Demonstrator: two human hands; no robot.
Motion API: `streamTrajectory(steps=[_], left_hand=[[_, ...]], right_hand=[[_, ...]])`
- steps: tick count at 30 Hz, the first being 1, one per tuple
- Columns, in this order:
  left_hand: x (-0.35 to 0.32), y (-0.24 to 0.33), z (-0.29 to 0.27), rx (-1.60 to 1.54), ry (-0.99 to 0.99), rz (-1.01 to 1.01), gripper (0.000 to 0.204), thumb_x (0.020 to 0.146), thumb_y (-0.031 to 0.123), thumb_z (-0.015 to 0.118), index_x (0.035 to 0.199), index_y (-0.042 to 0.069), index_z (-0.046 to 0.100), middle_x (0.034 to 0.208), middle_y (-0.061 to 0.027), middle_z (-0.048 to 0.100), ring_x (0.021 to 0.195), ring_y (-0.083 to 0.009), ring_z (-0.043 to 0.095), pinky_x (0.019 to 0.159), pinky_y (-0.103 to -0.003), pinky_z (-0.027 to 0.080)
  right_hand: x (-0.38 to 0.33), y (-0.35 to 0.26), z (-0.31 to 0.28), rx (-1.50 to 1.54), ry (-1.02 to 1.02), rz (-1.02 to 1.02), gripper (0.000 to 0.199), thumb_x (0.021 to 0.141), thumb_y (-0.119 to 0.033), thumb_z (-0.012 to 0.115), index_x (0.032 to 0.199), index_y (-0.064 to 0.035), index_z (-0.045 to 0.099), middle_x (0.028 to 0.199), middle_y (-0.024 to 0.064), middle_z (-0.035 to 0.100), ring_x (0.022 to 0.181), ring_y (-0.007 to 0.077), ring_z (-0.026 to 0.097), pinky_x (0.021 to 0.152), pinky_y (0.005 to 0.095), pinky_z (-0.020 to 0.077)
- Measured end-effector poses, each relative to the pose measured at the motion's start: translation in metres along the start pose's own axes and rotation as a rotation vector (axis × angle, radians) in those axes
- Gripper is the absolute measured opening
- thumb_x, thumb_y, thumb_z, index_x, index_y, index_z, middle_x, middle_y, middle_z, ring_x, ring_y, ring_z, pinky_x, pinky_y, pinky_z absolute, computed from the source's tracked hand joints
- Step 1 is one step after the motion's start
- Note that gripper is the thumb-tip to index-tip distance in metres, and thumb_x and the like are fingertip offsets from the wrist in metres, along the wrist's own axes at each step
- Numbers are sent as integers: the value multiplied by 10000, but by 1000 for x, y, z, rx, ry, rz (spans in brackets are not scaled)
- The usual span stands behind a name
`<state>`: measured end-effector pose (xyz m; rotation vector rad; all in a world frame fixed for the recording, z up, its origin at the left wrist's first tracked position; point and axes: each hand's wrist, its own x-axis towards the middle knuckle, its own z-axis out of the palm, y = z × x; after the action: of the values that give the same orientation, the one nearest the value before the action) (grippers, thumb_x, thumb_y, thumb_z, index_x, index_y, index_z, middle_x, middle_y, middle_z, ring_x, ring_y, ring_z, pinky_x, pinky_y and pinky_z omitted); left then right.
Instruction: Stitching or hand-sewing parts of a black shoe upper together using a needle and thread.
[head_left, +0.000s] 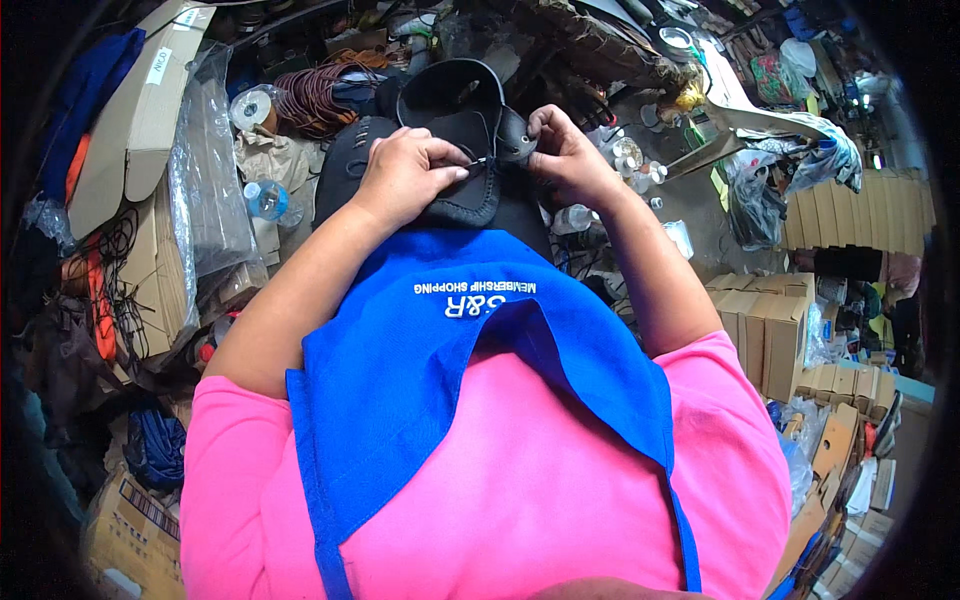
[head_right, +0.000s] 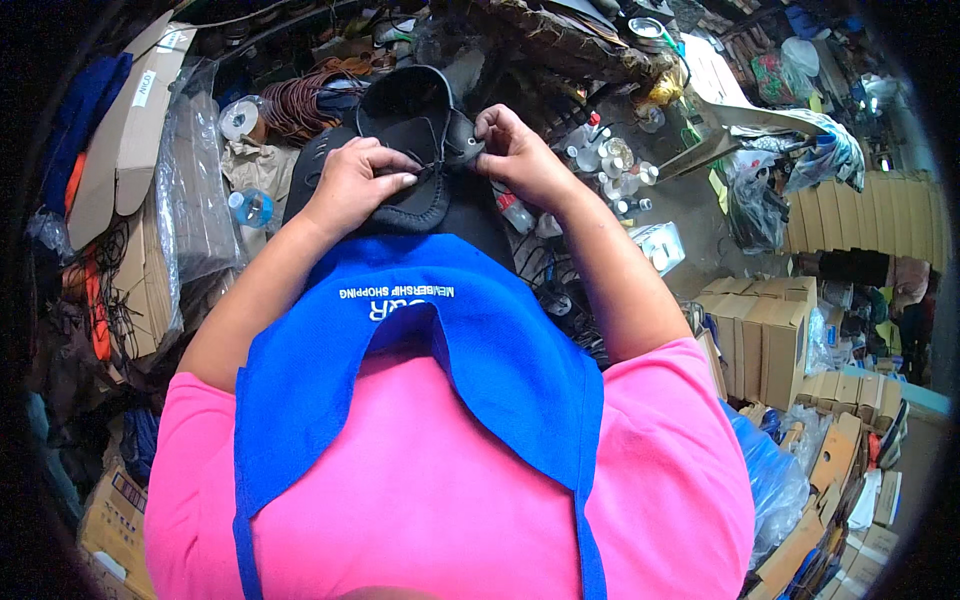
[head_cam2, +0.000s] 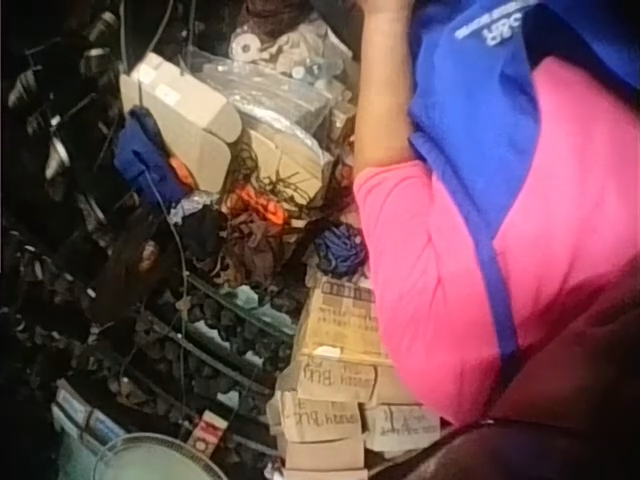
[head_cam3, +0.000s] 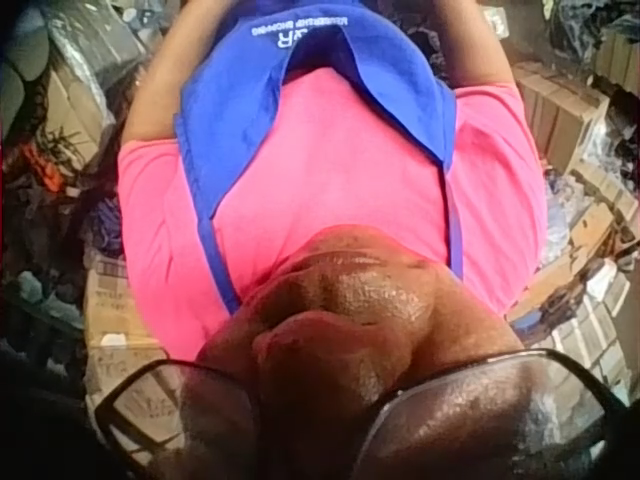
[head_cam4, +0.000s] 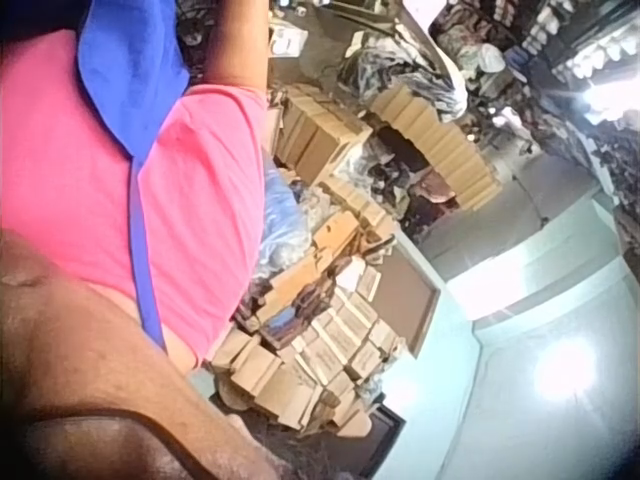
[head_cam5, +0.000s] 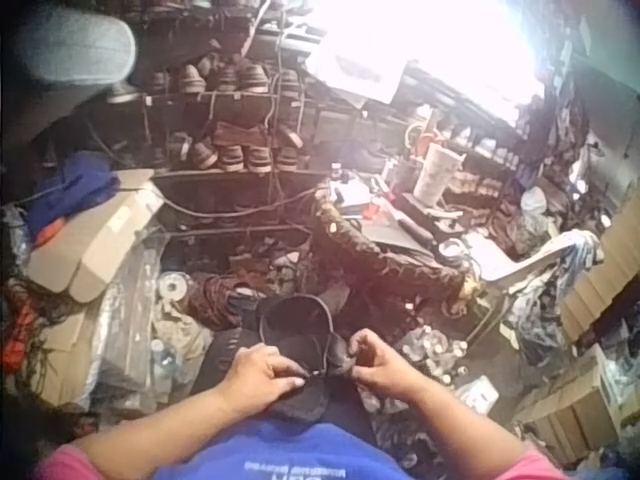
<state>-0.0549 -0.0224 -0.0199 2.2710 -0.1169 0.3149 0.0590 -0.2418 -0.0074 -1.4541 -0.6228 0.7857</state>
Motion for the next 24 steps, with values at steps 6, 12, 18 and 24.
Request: streamTrajectory(steps=[6,12,18,24], left_hand=[[-7,10,-9,7,-187,-229,186,723,233,713,907,223,739,805,-18,643,918,-218,566,856,-380,380],[-1,3,-2,-9,-178,-222,174,727,244,705,897,234,740,829,0,655,921,-204,565,859,-384,368],[16,-12,1,51,-145,-27,135,722,221,706,853,208,731,789,-7,627,872,-213,548,805,-364,399],[41,-9,-14,210,-199,285,108,712,127,675,807,175,693,774,4,534,887,-207,505,800,-361,359]], right_hand=[[-13,2,10,-278,190,-45,284,772,-13,689,923,-51,451,847,-11,502,800,69,491,734,239,438],[-17,-6,13,-342,186,28,148,801,-61,676,943,-23,656,909,34,631,889,112,575,817,256,456],[-5,-12,5,-343,66,187,190,807,-93,680,990,-42,693,957,42,650,933,127,587,849,270,451],[4,-7,-1,-263,-46,182,209,793,-75,684,1000,-46,694,934,36,640,907,125,587,850,262,446]])
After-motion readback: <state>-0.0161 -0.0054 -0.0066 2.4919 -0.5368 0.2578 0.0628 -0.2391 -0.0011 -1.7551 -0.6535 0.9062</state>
